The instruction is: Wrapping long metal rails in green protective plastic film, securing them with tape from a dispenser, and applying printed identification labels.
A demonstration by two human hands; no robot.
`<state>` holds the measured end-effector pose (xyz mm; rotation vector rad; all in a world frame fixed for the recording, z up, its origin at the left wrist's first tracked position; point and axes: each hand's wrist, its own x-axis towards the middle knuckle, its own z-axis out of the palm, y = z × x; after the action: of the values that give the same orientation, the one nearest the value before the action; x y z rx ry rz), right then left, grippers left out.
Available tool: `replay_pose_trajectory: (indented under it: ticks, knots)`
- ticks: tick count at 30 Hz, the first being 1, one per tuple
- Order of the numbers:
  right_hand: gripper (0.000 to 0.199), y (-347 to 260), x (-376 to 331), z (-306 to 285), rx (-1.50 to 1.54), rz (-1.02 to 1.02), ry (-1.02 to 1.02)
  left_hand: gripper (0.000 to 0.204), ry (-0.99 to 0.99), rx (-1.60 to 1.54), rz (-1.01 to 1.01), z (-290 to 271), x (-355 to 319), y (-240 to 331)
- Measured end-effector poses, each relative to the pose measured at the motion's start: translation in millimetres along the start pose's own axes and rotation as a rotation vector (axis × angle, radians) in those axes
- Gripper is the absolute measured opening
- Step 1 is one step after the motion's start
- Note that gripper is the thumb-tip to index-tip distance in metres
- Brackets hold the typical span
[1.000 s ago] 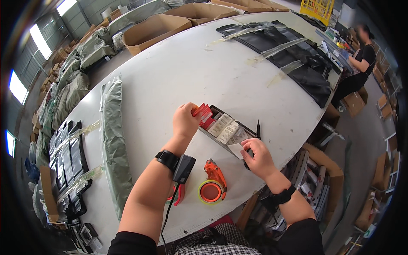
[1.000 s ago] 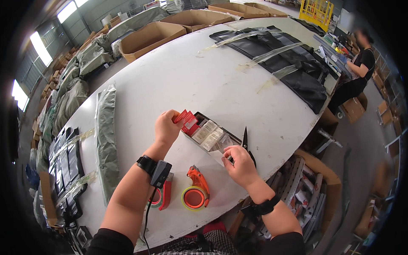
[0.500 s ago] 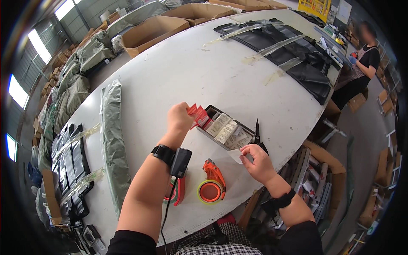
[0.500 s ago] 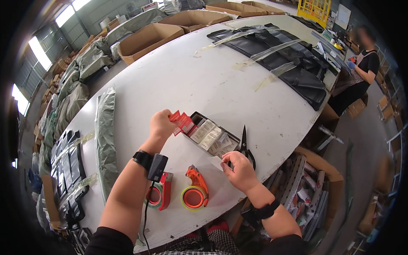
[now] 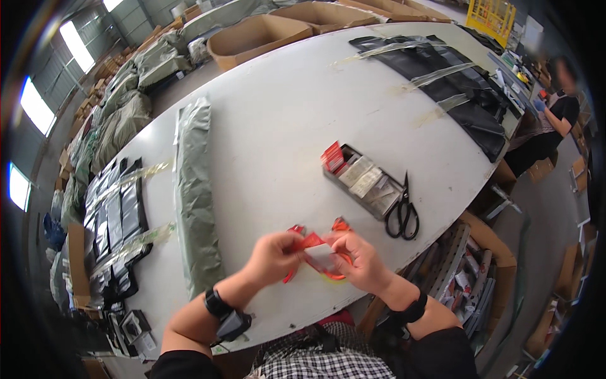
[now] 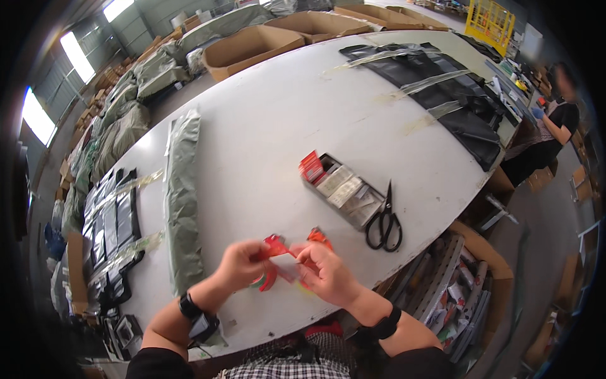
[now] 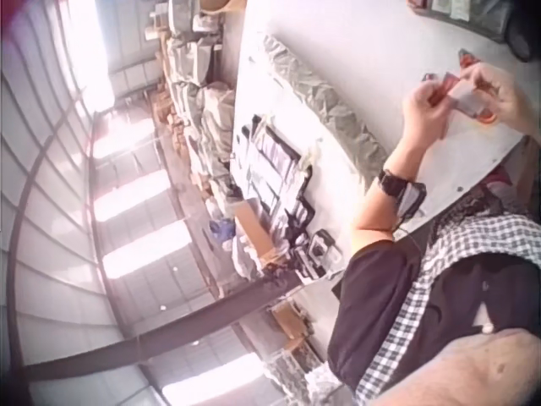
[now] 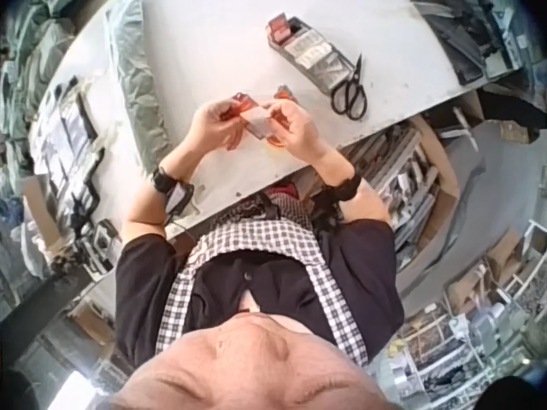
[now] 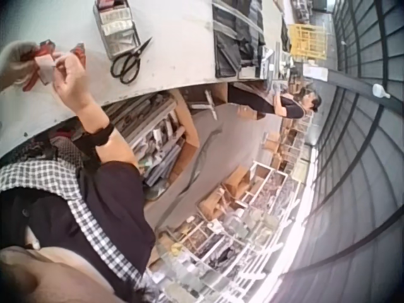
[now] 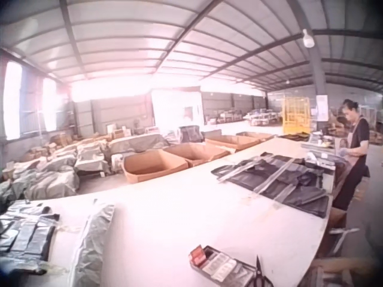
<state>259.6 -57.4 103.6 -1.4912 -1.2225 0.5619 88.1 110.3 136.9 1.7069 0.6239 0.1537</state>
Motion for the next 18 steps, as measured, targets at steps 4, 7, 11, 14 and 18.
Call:
replay_pose_trajectory:
  ticks: [4, 7, 11, 14, 18]
  knots:
    - [0.014, -25, -52, 70, 0.309, 0.289, -0.188, 0.034, 0.013, -0.389, -0.235, -14, -98, -43]
    - [0.022, -43, -87, 103, 0.509, 0.518, -0.26, 0.073, 0.339, 0.476, 0.265, -65, -175, -70]
    - [0.039, -44, -135, 163, 0.583, 0.766, -0.65, 0.094, 0.472, 0.943, 0.365, -93, -258, -115]
    - [0.038, -55, -149, 225, 0.622, 0.859, -0.657, 0.098, 0.428, 1.004, 0.381, -104, -284, -129]
    - [0.028, -72, -155, 291, 0.789, 1.133, -0.363, 0.041, 0.363, 1.007, 0.456, -113, -299, -145]
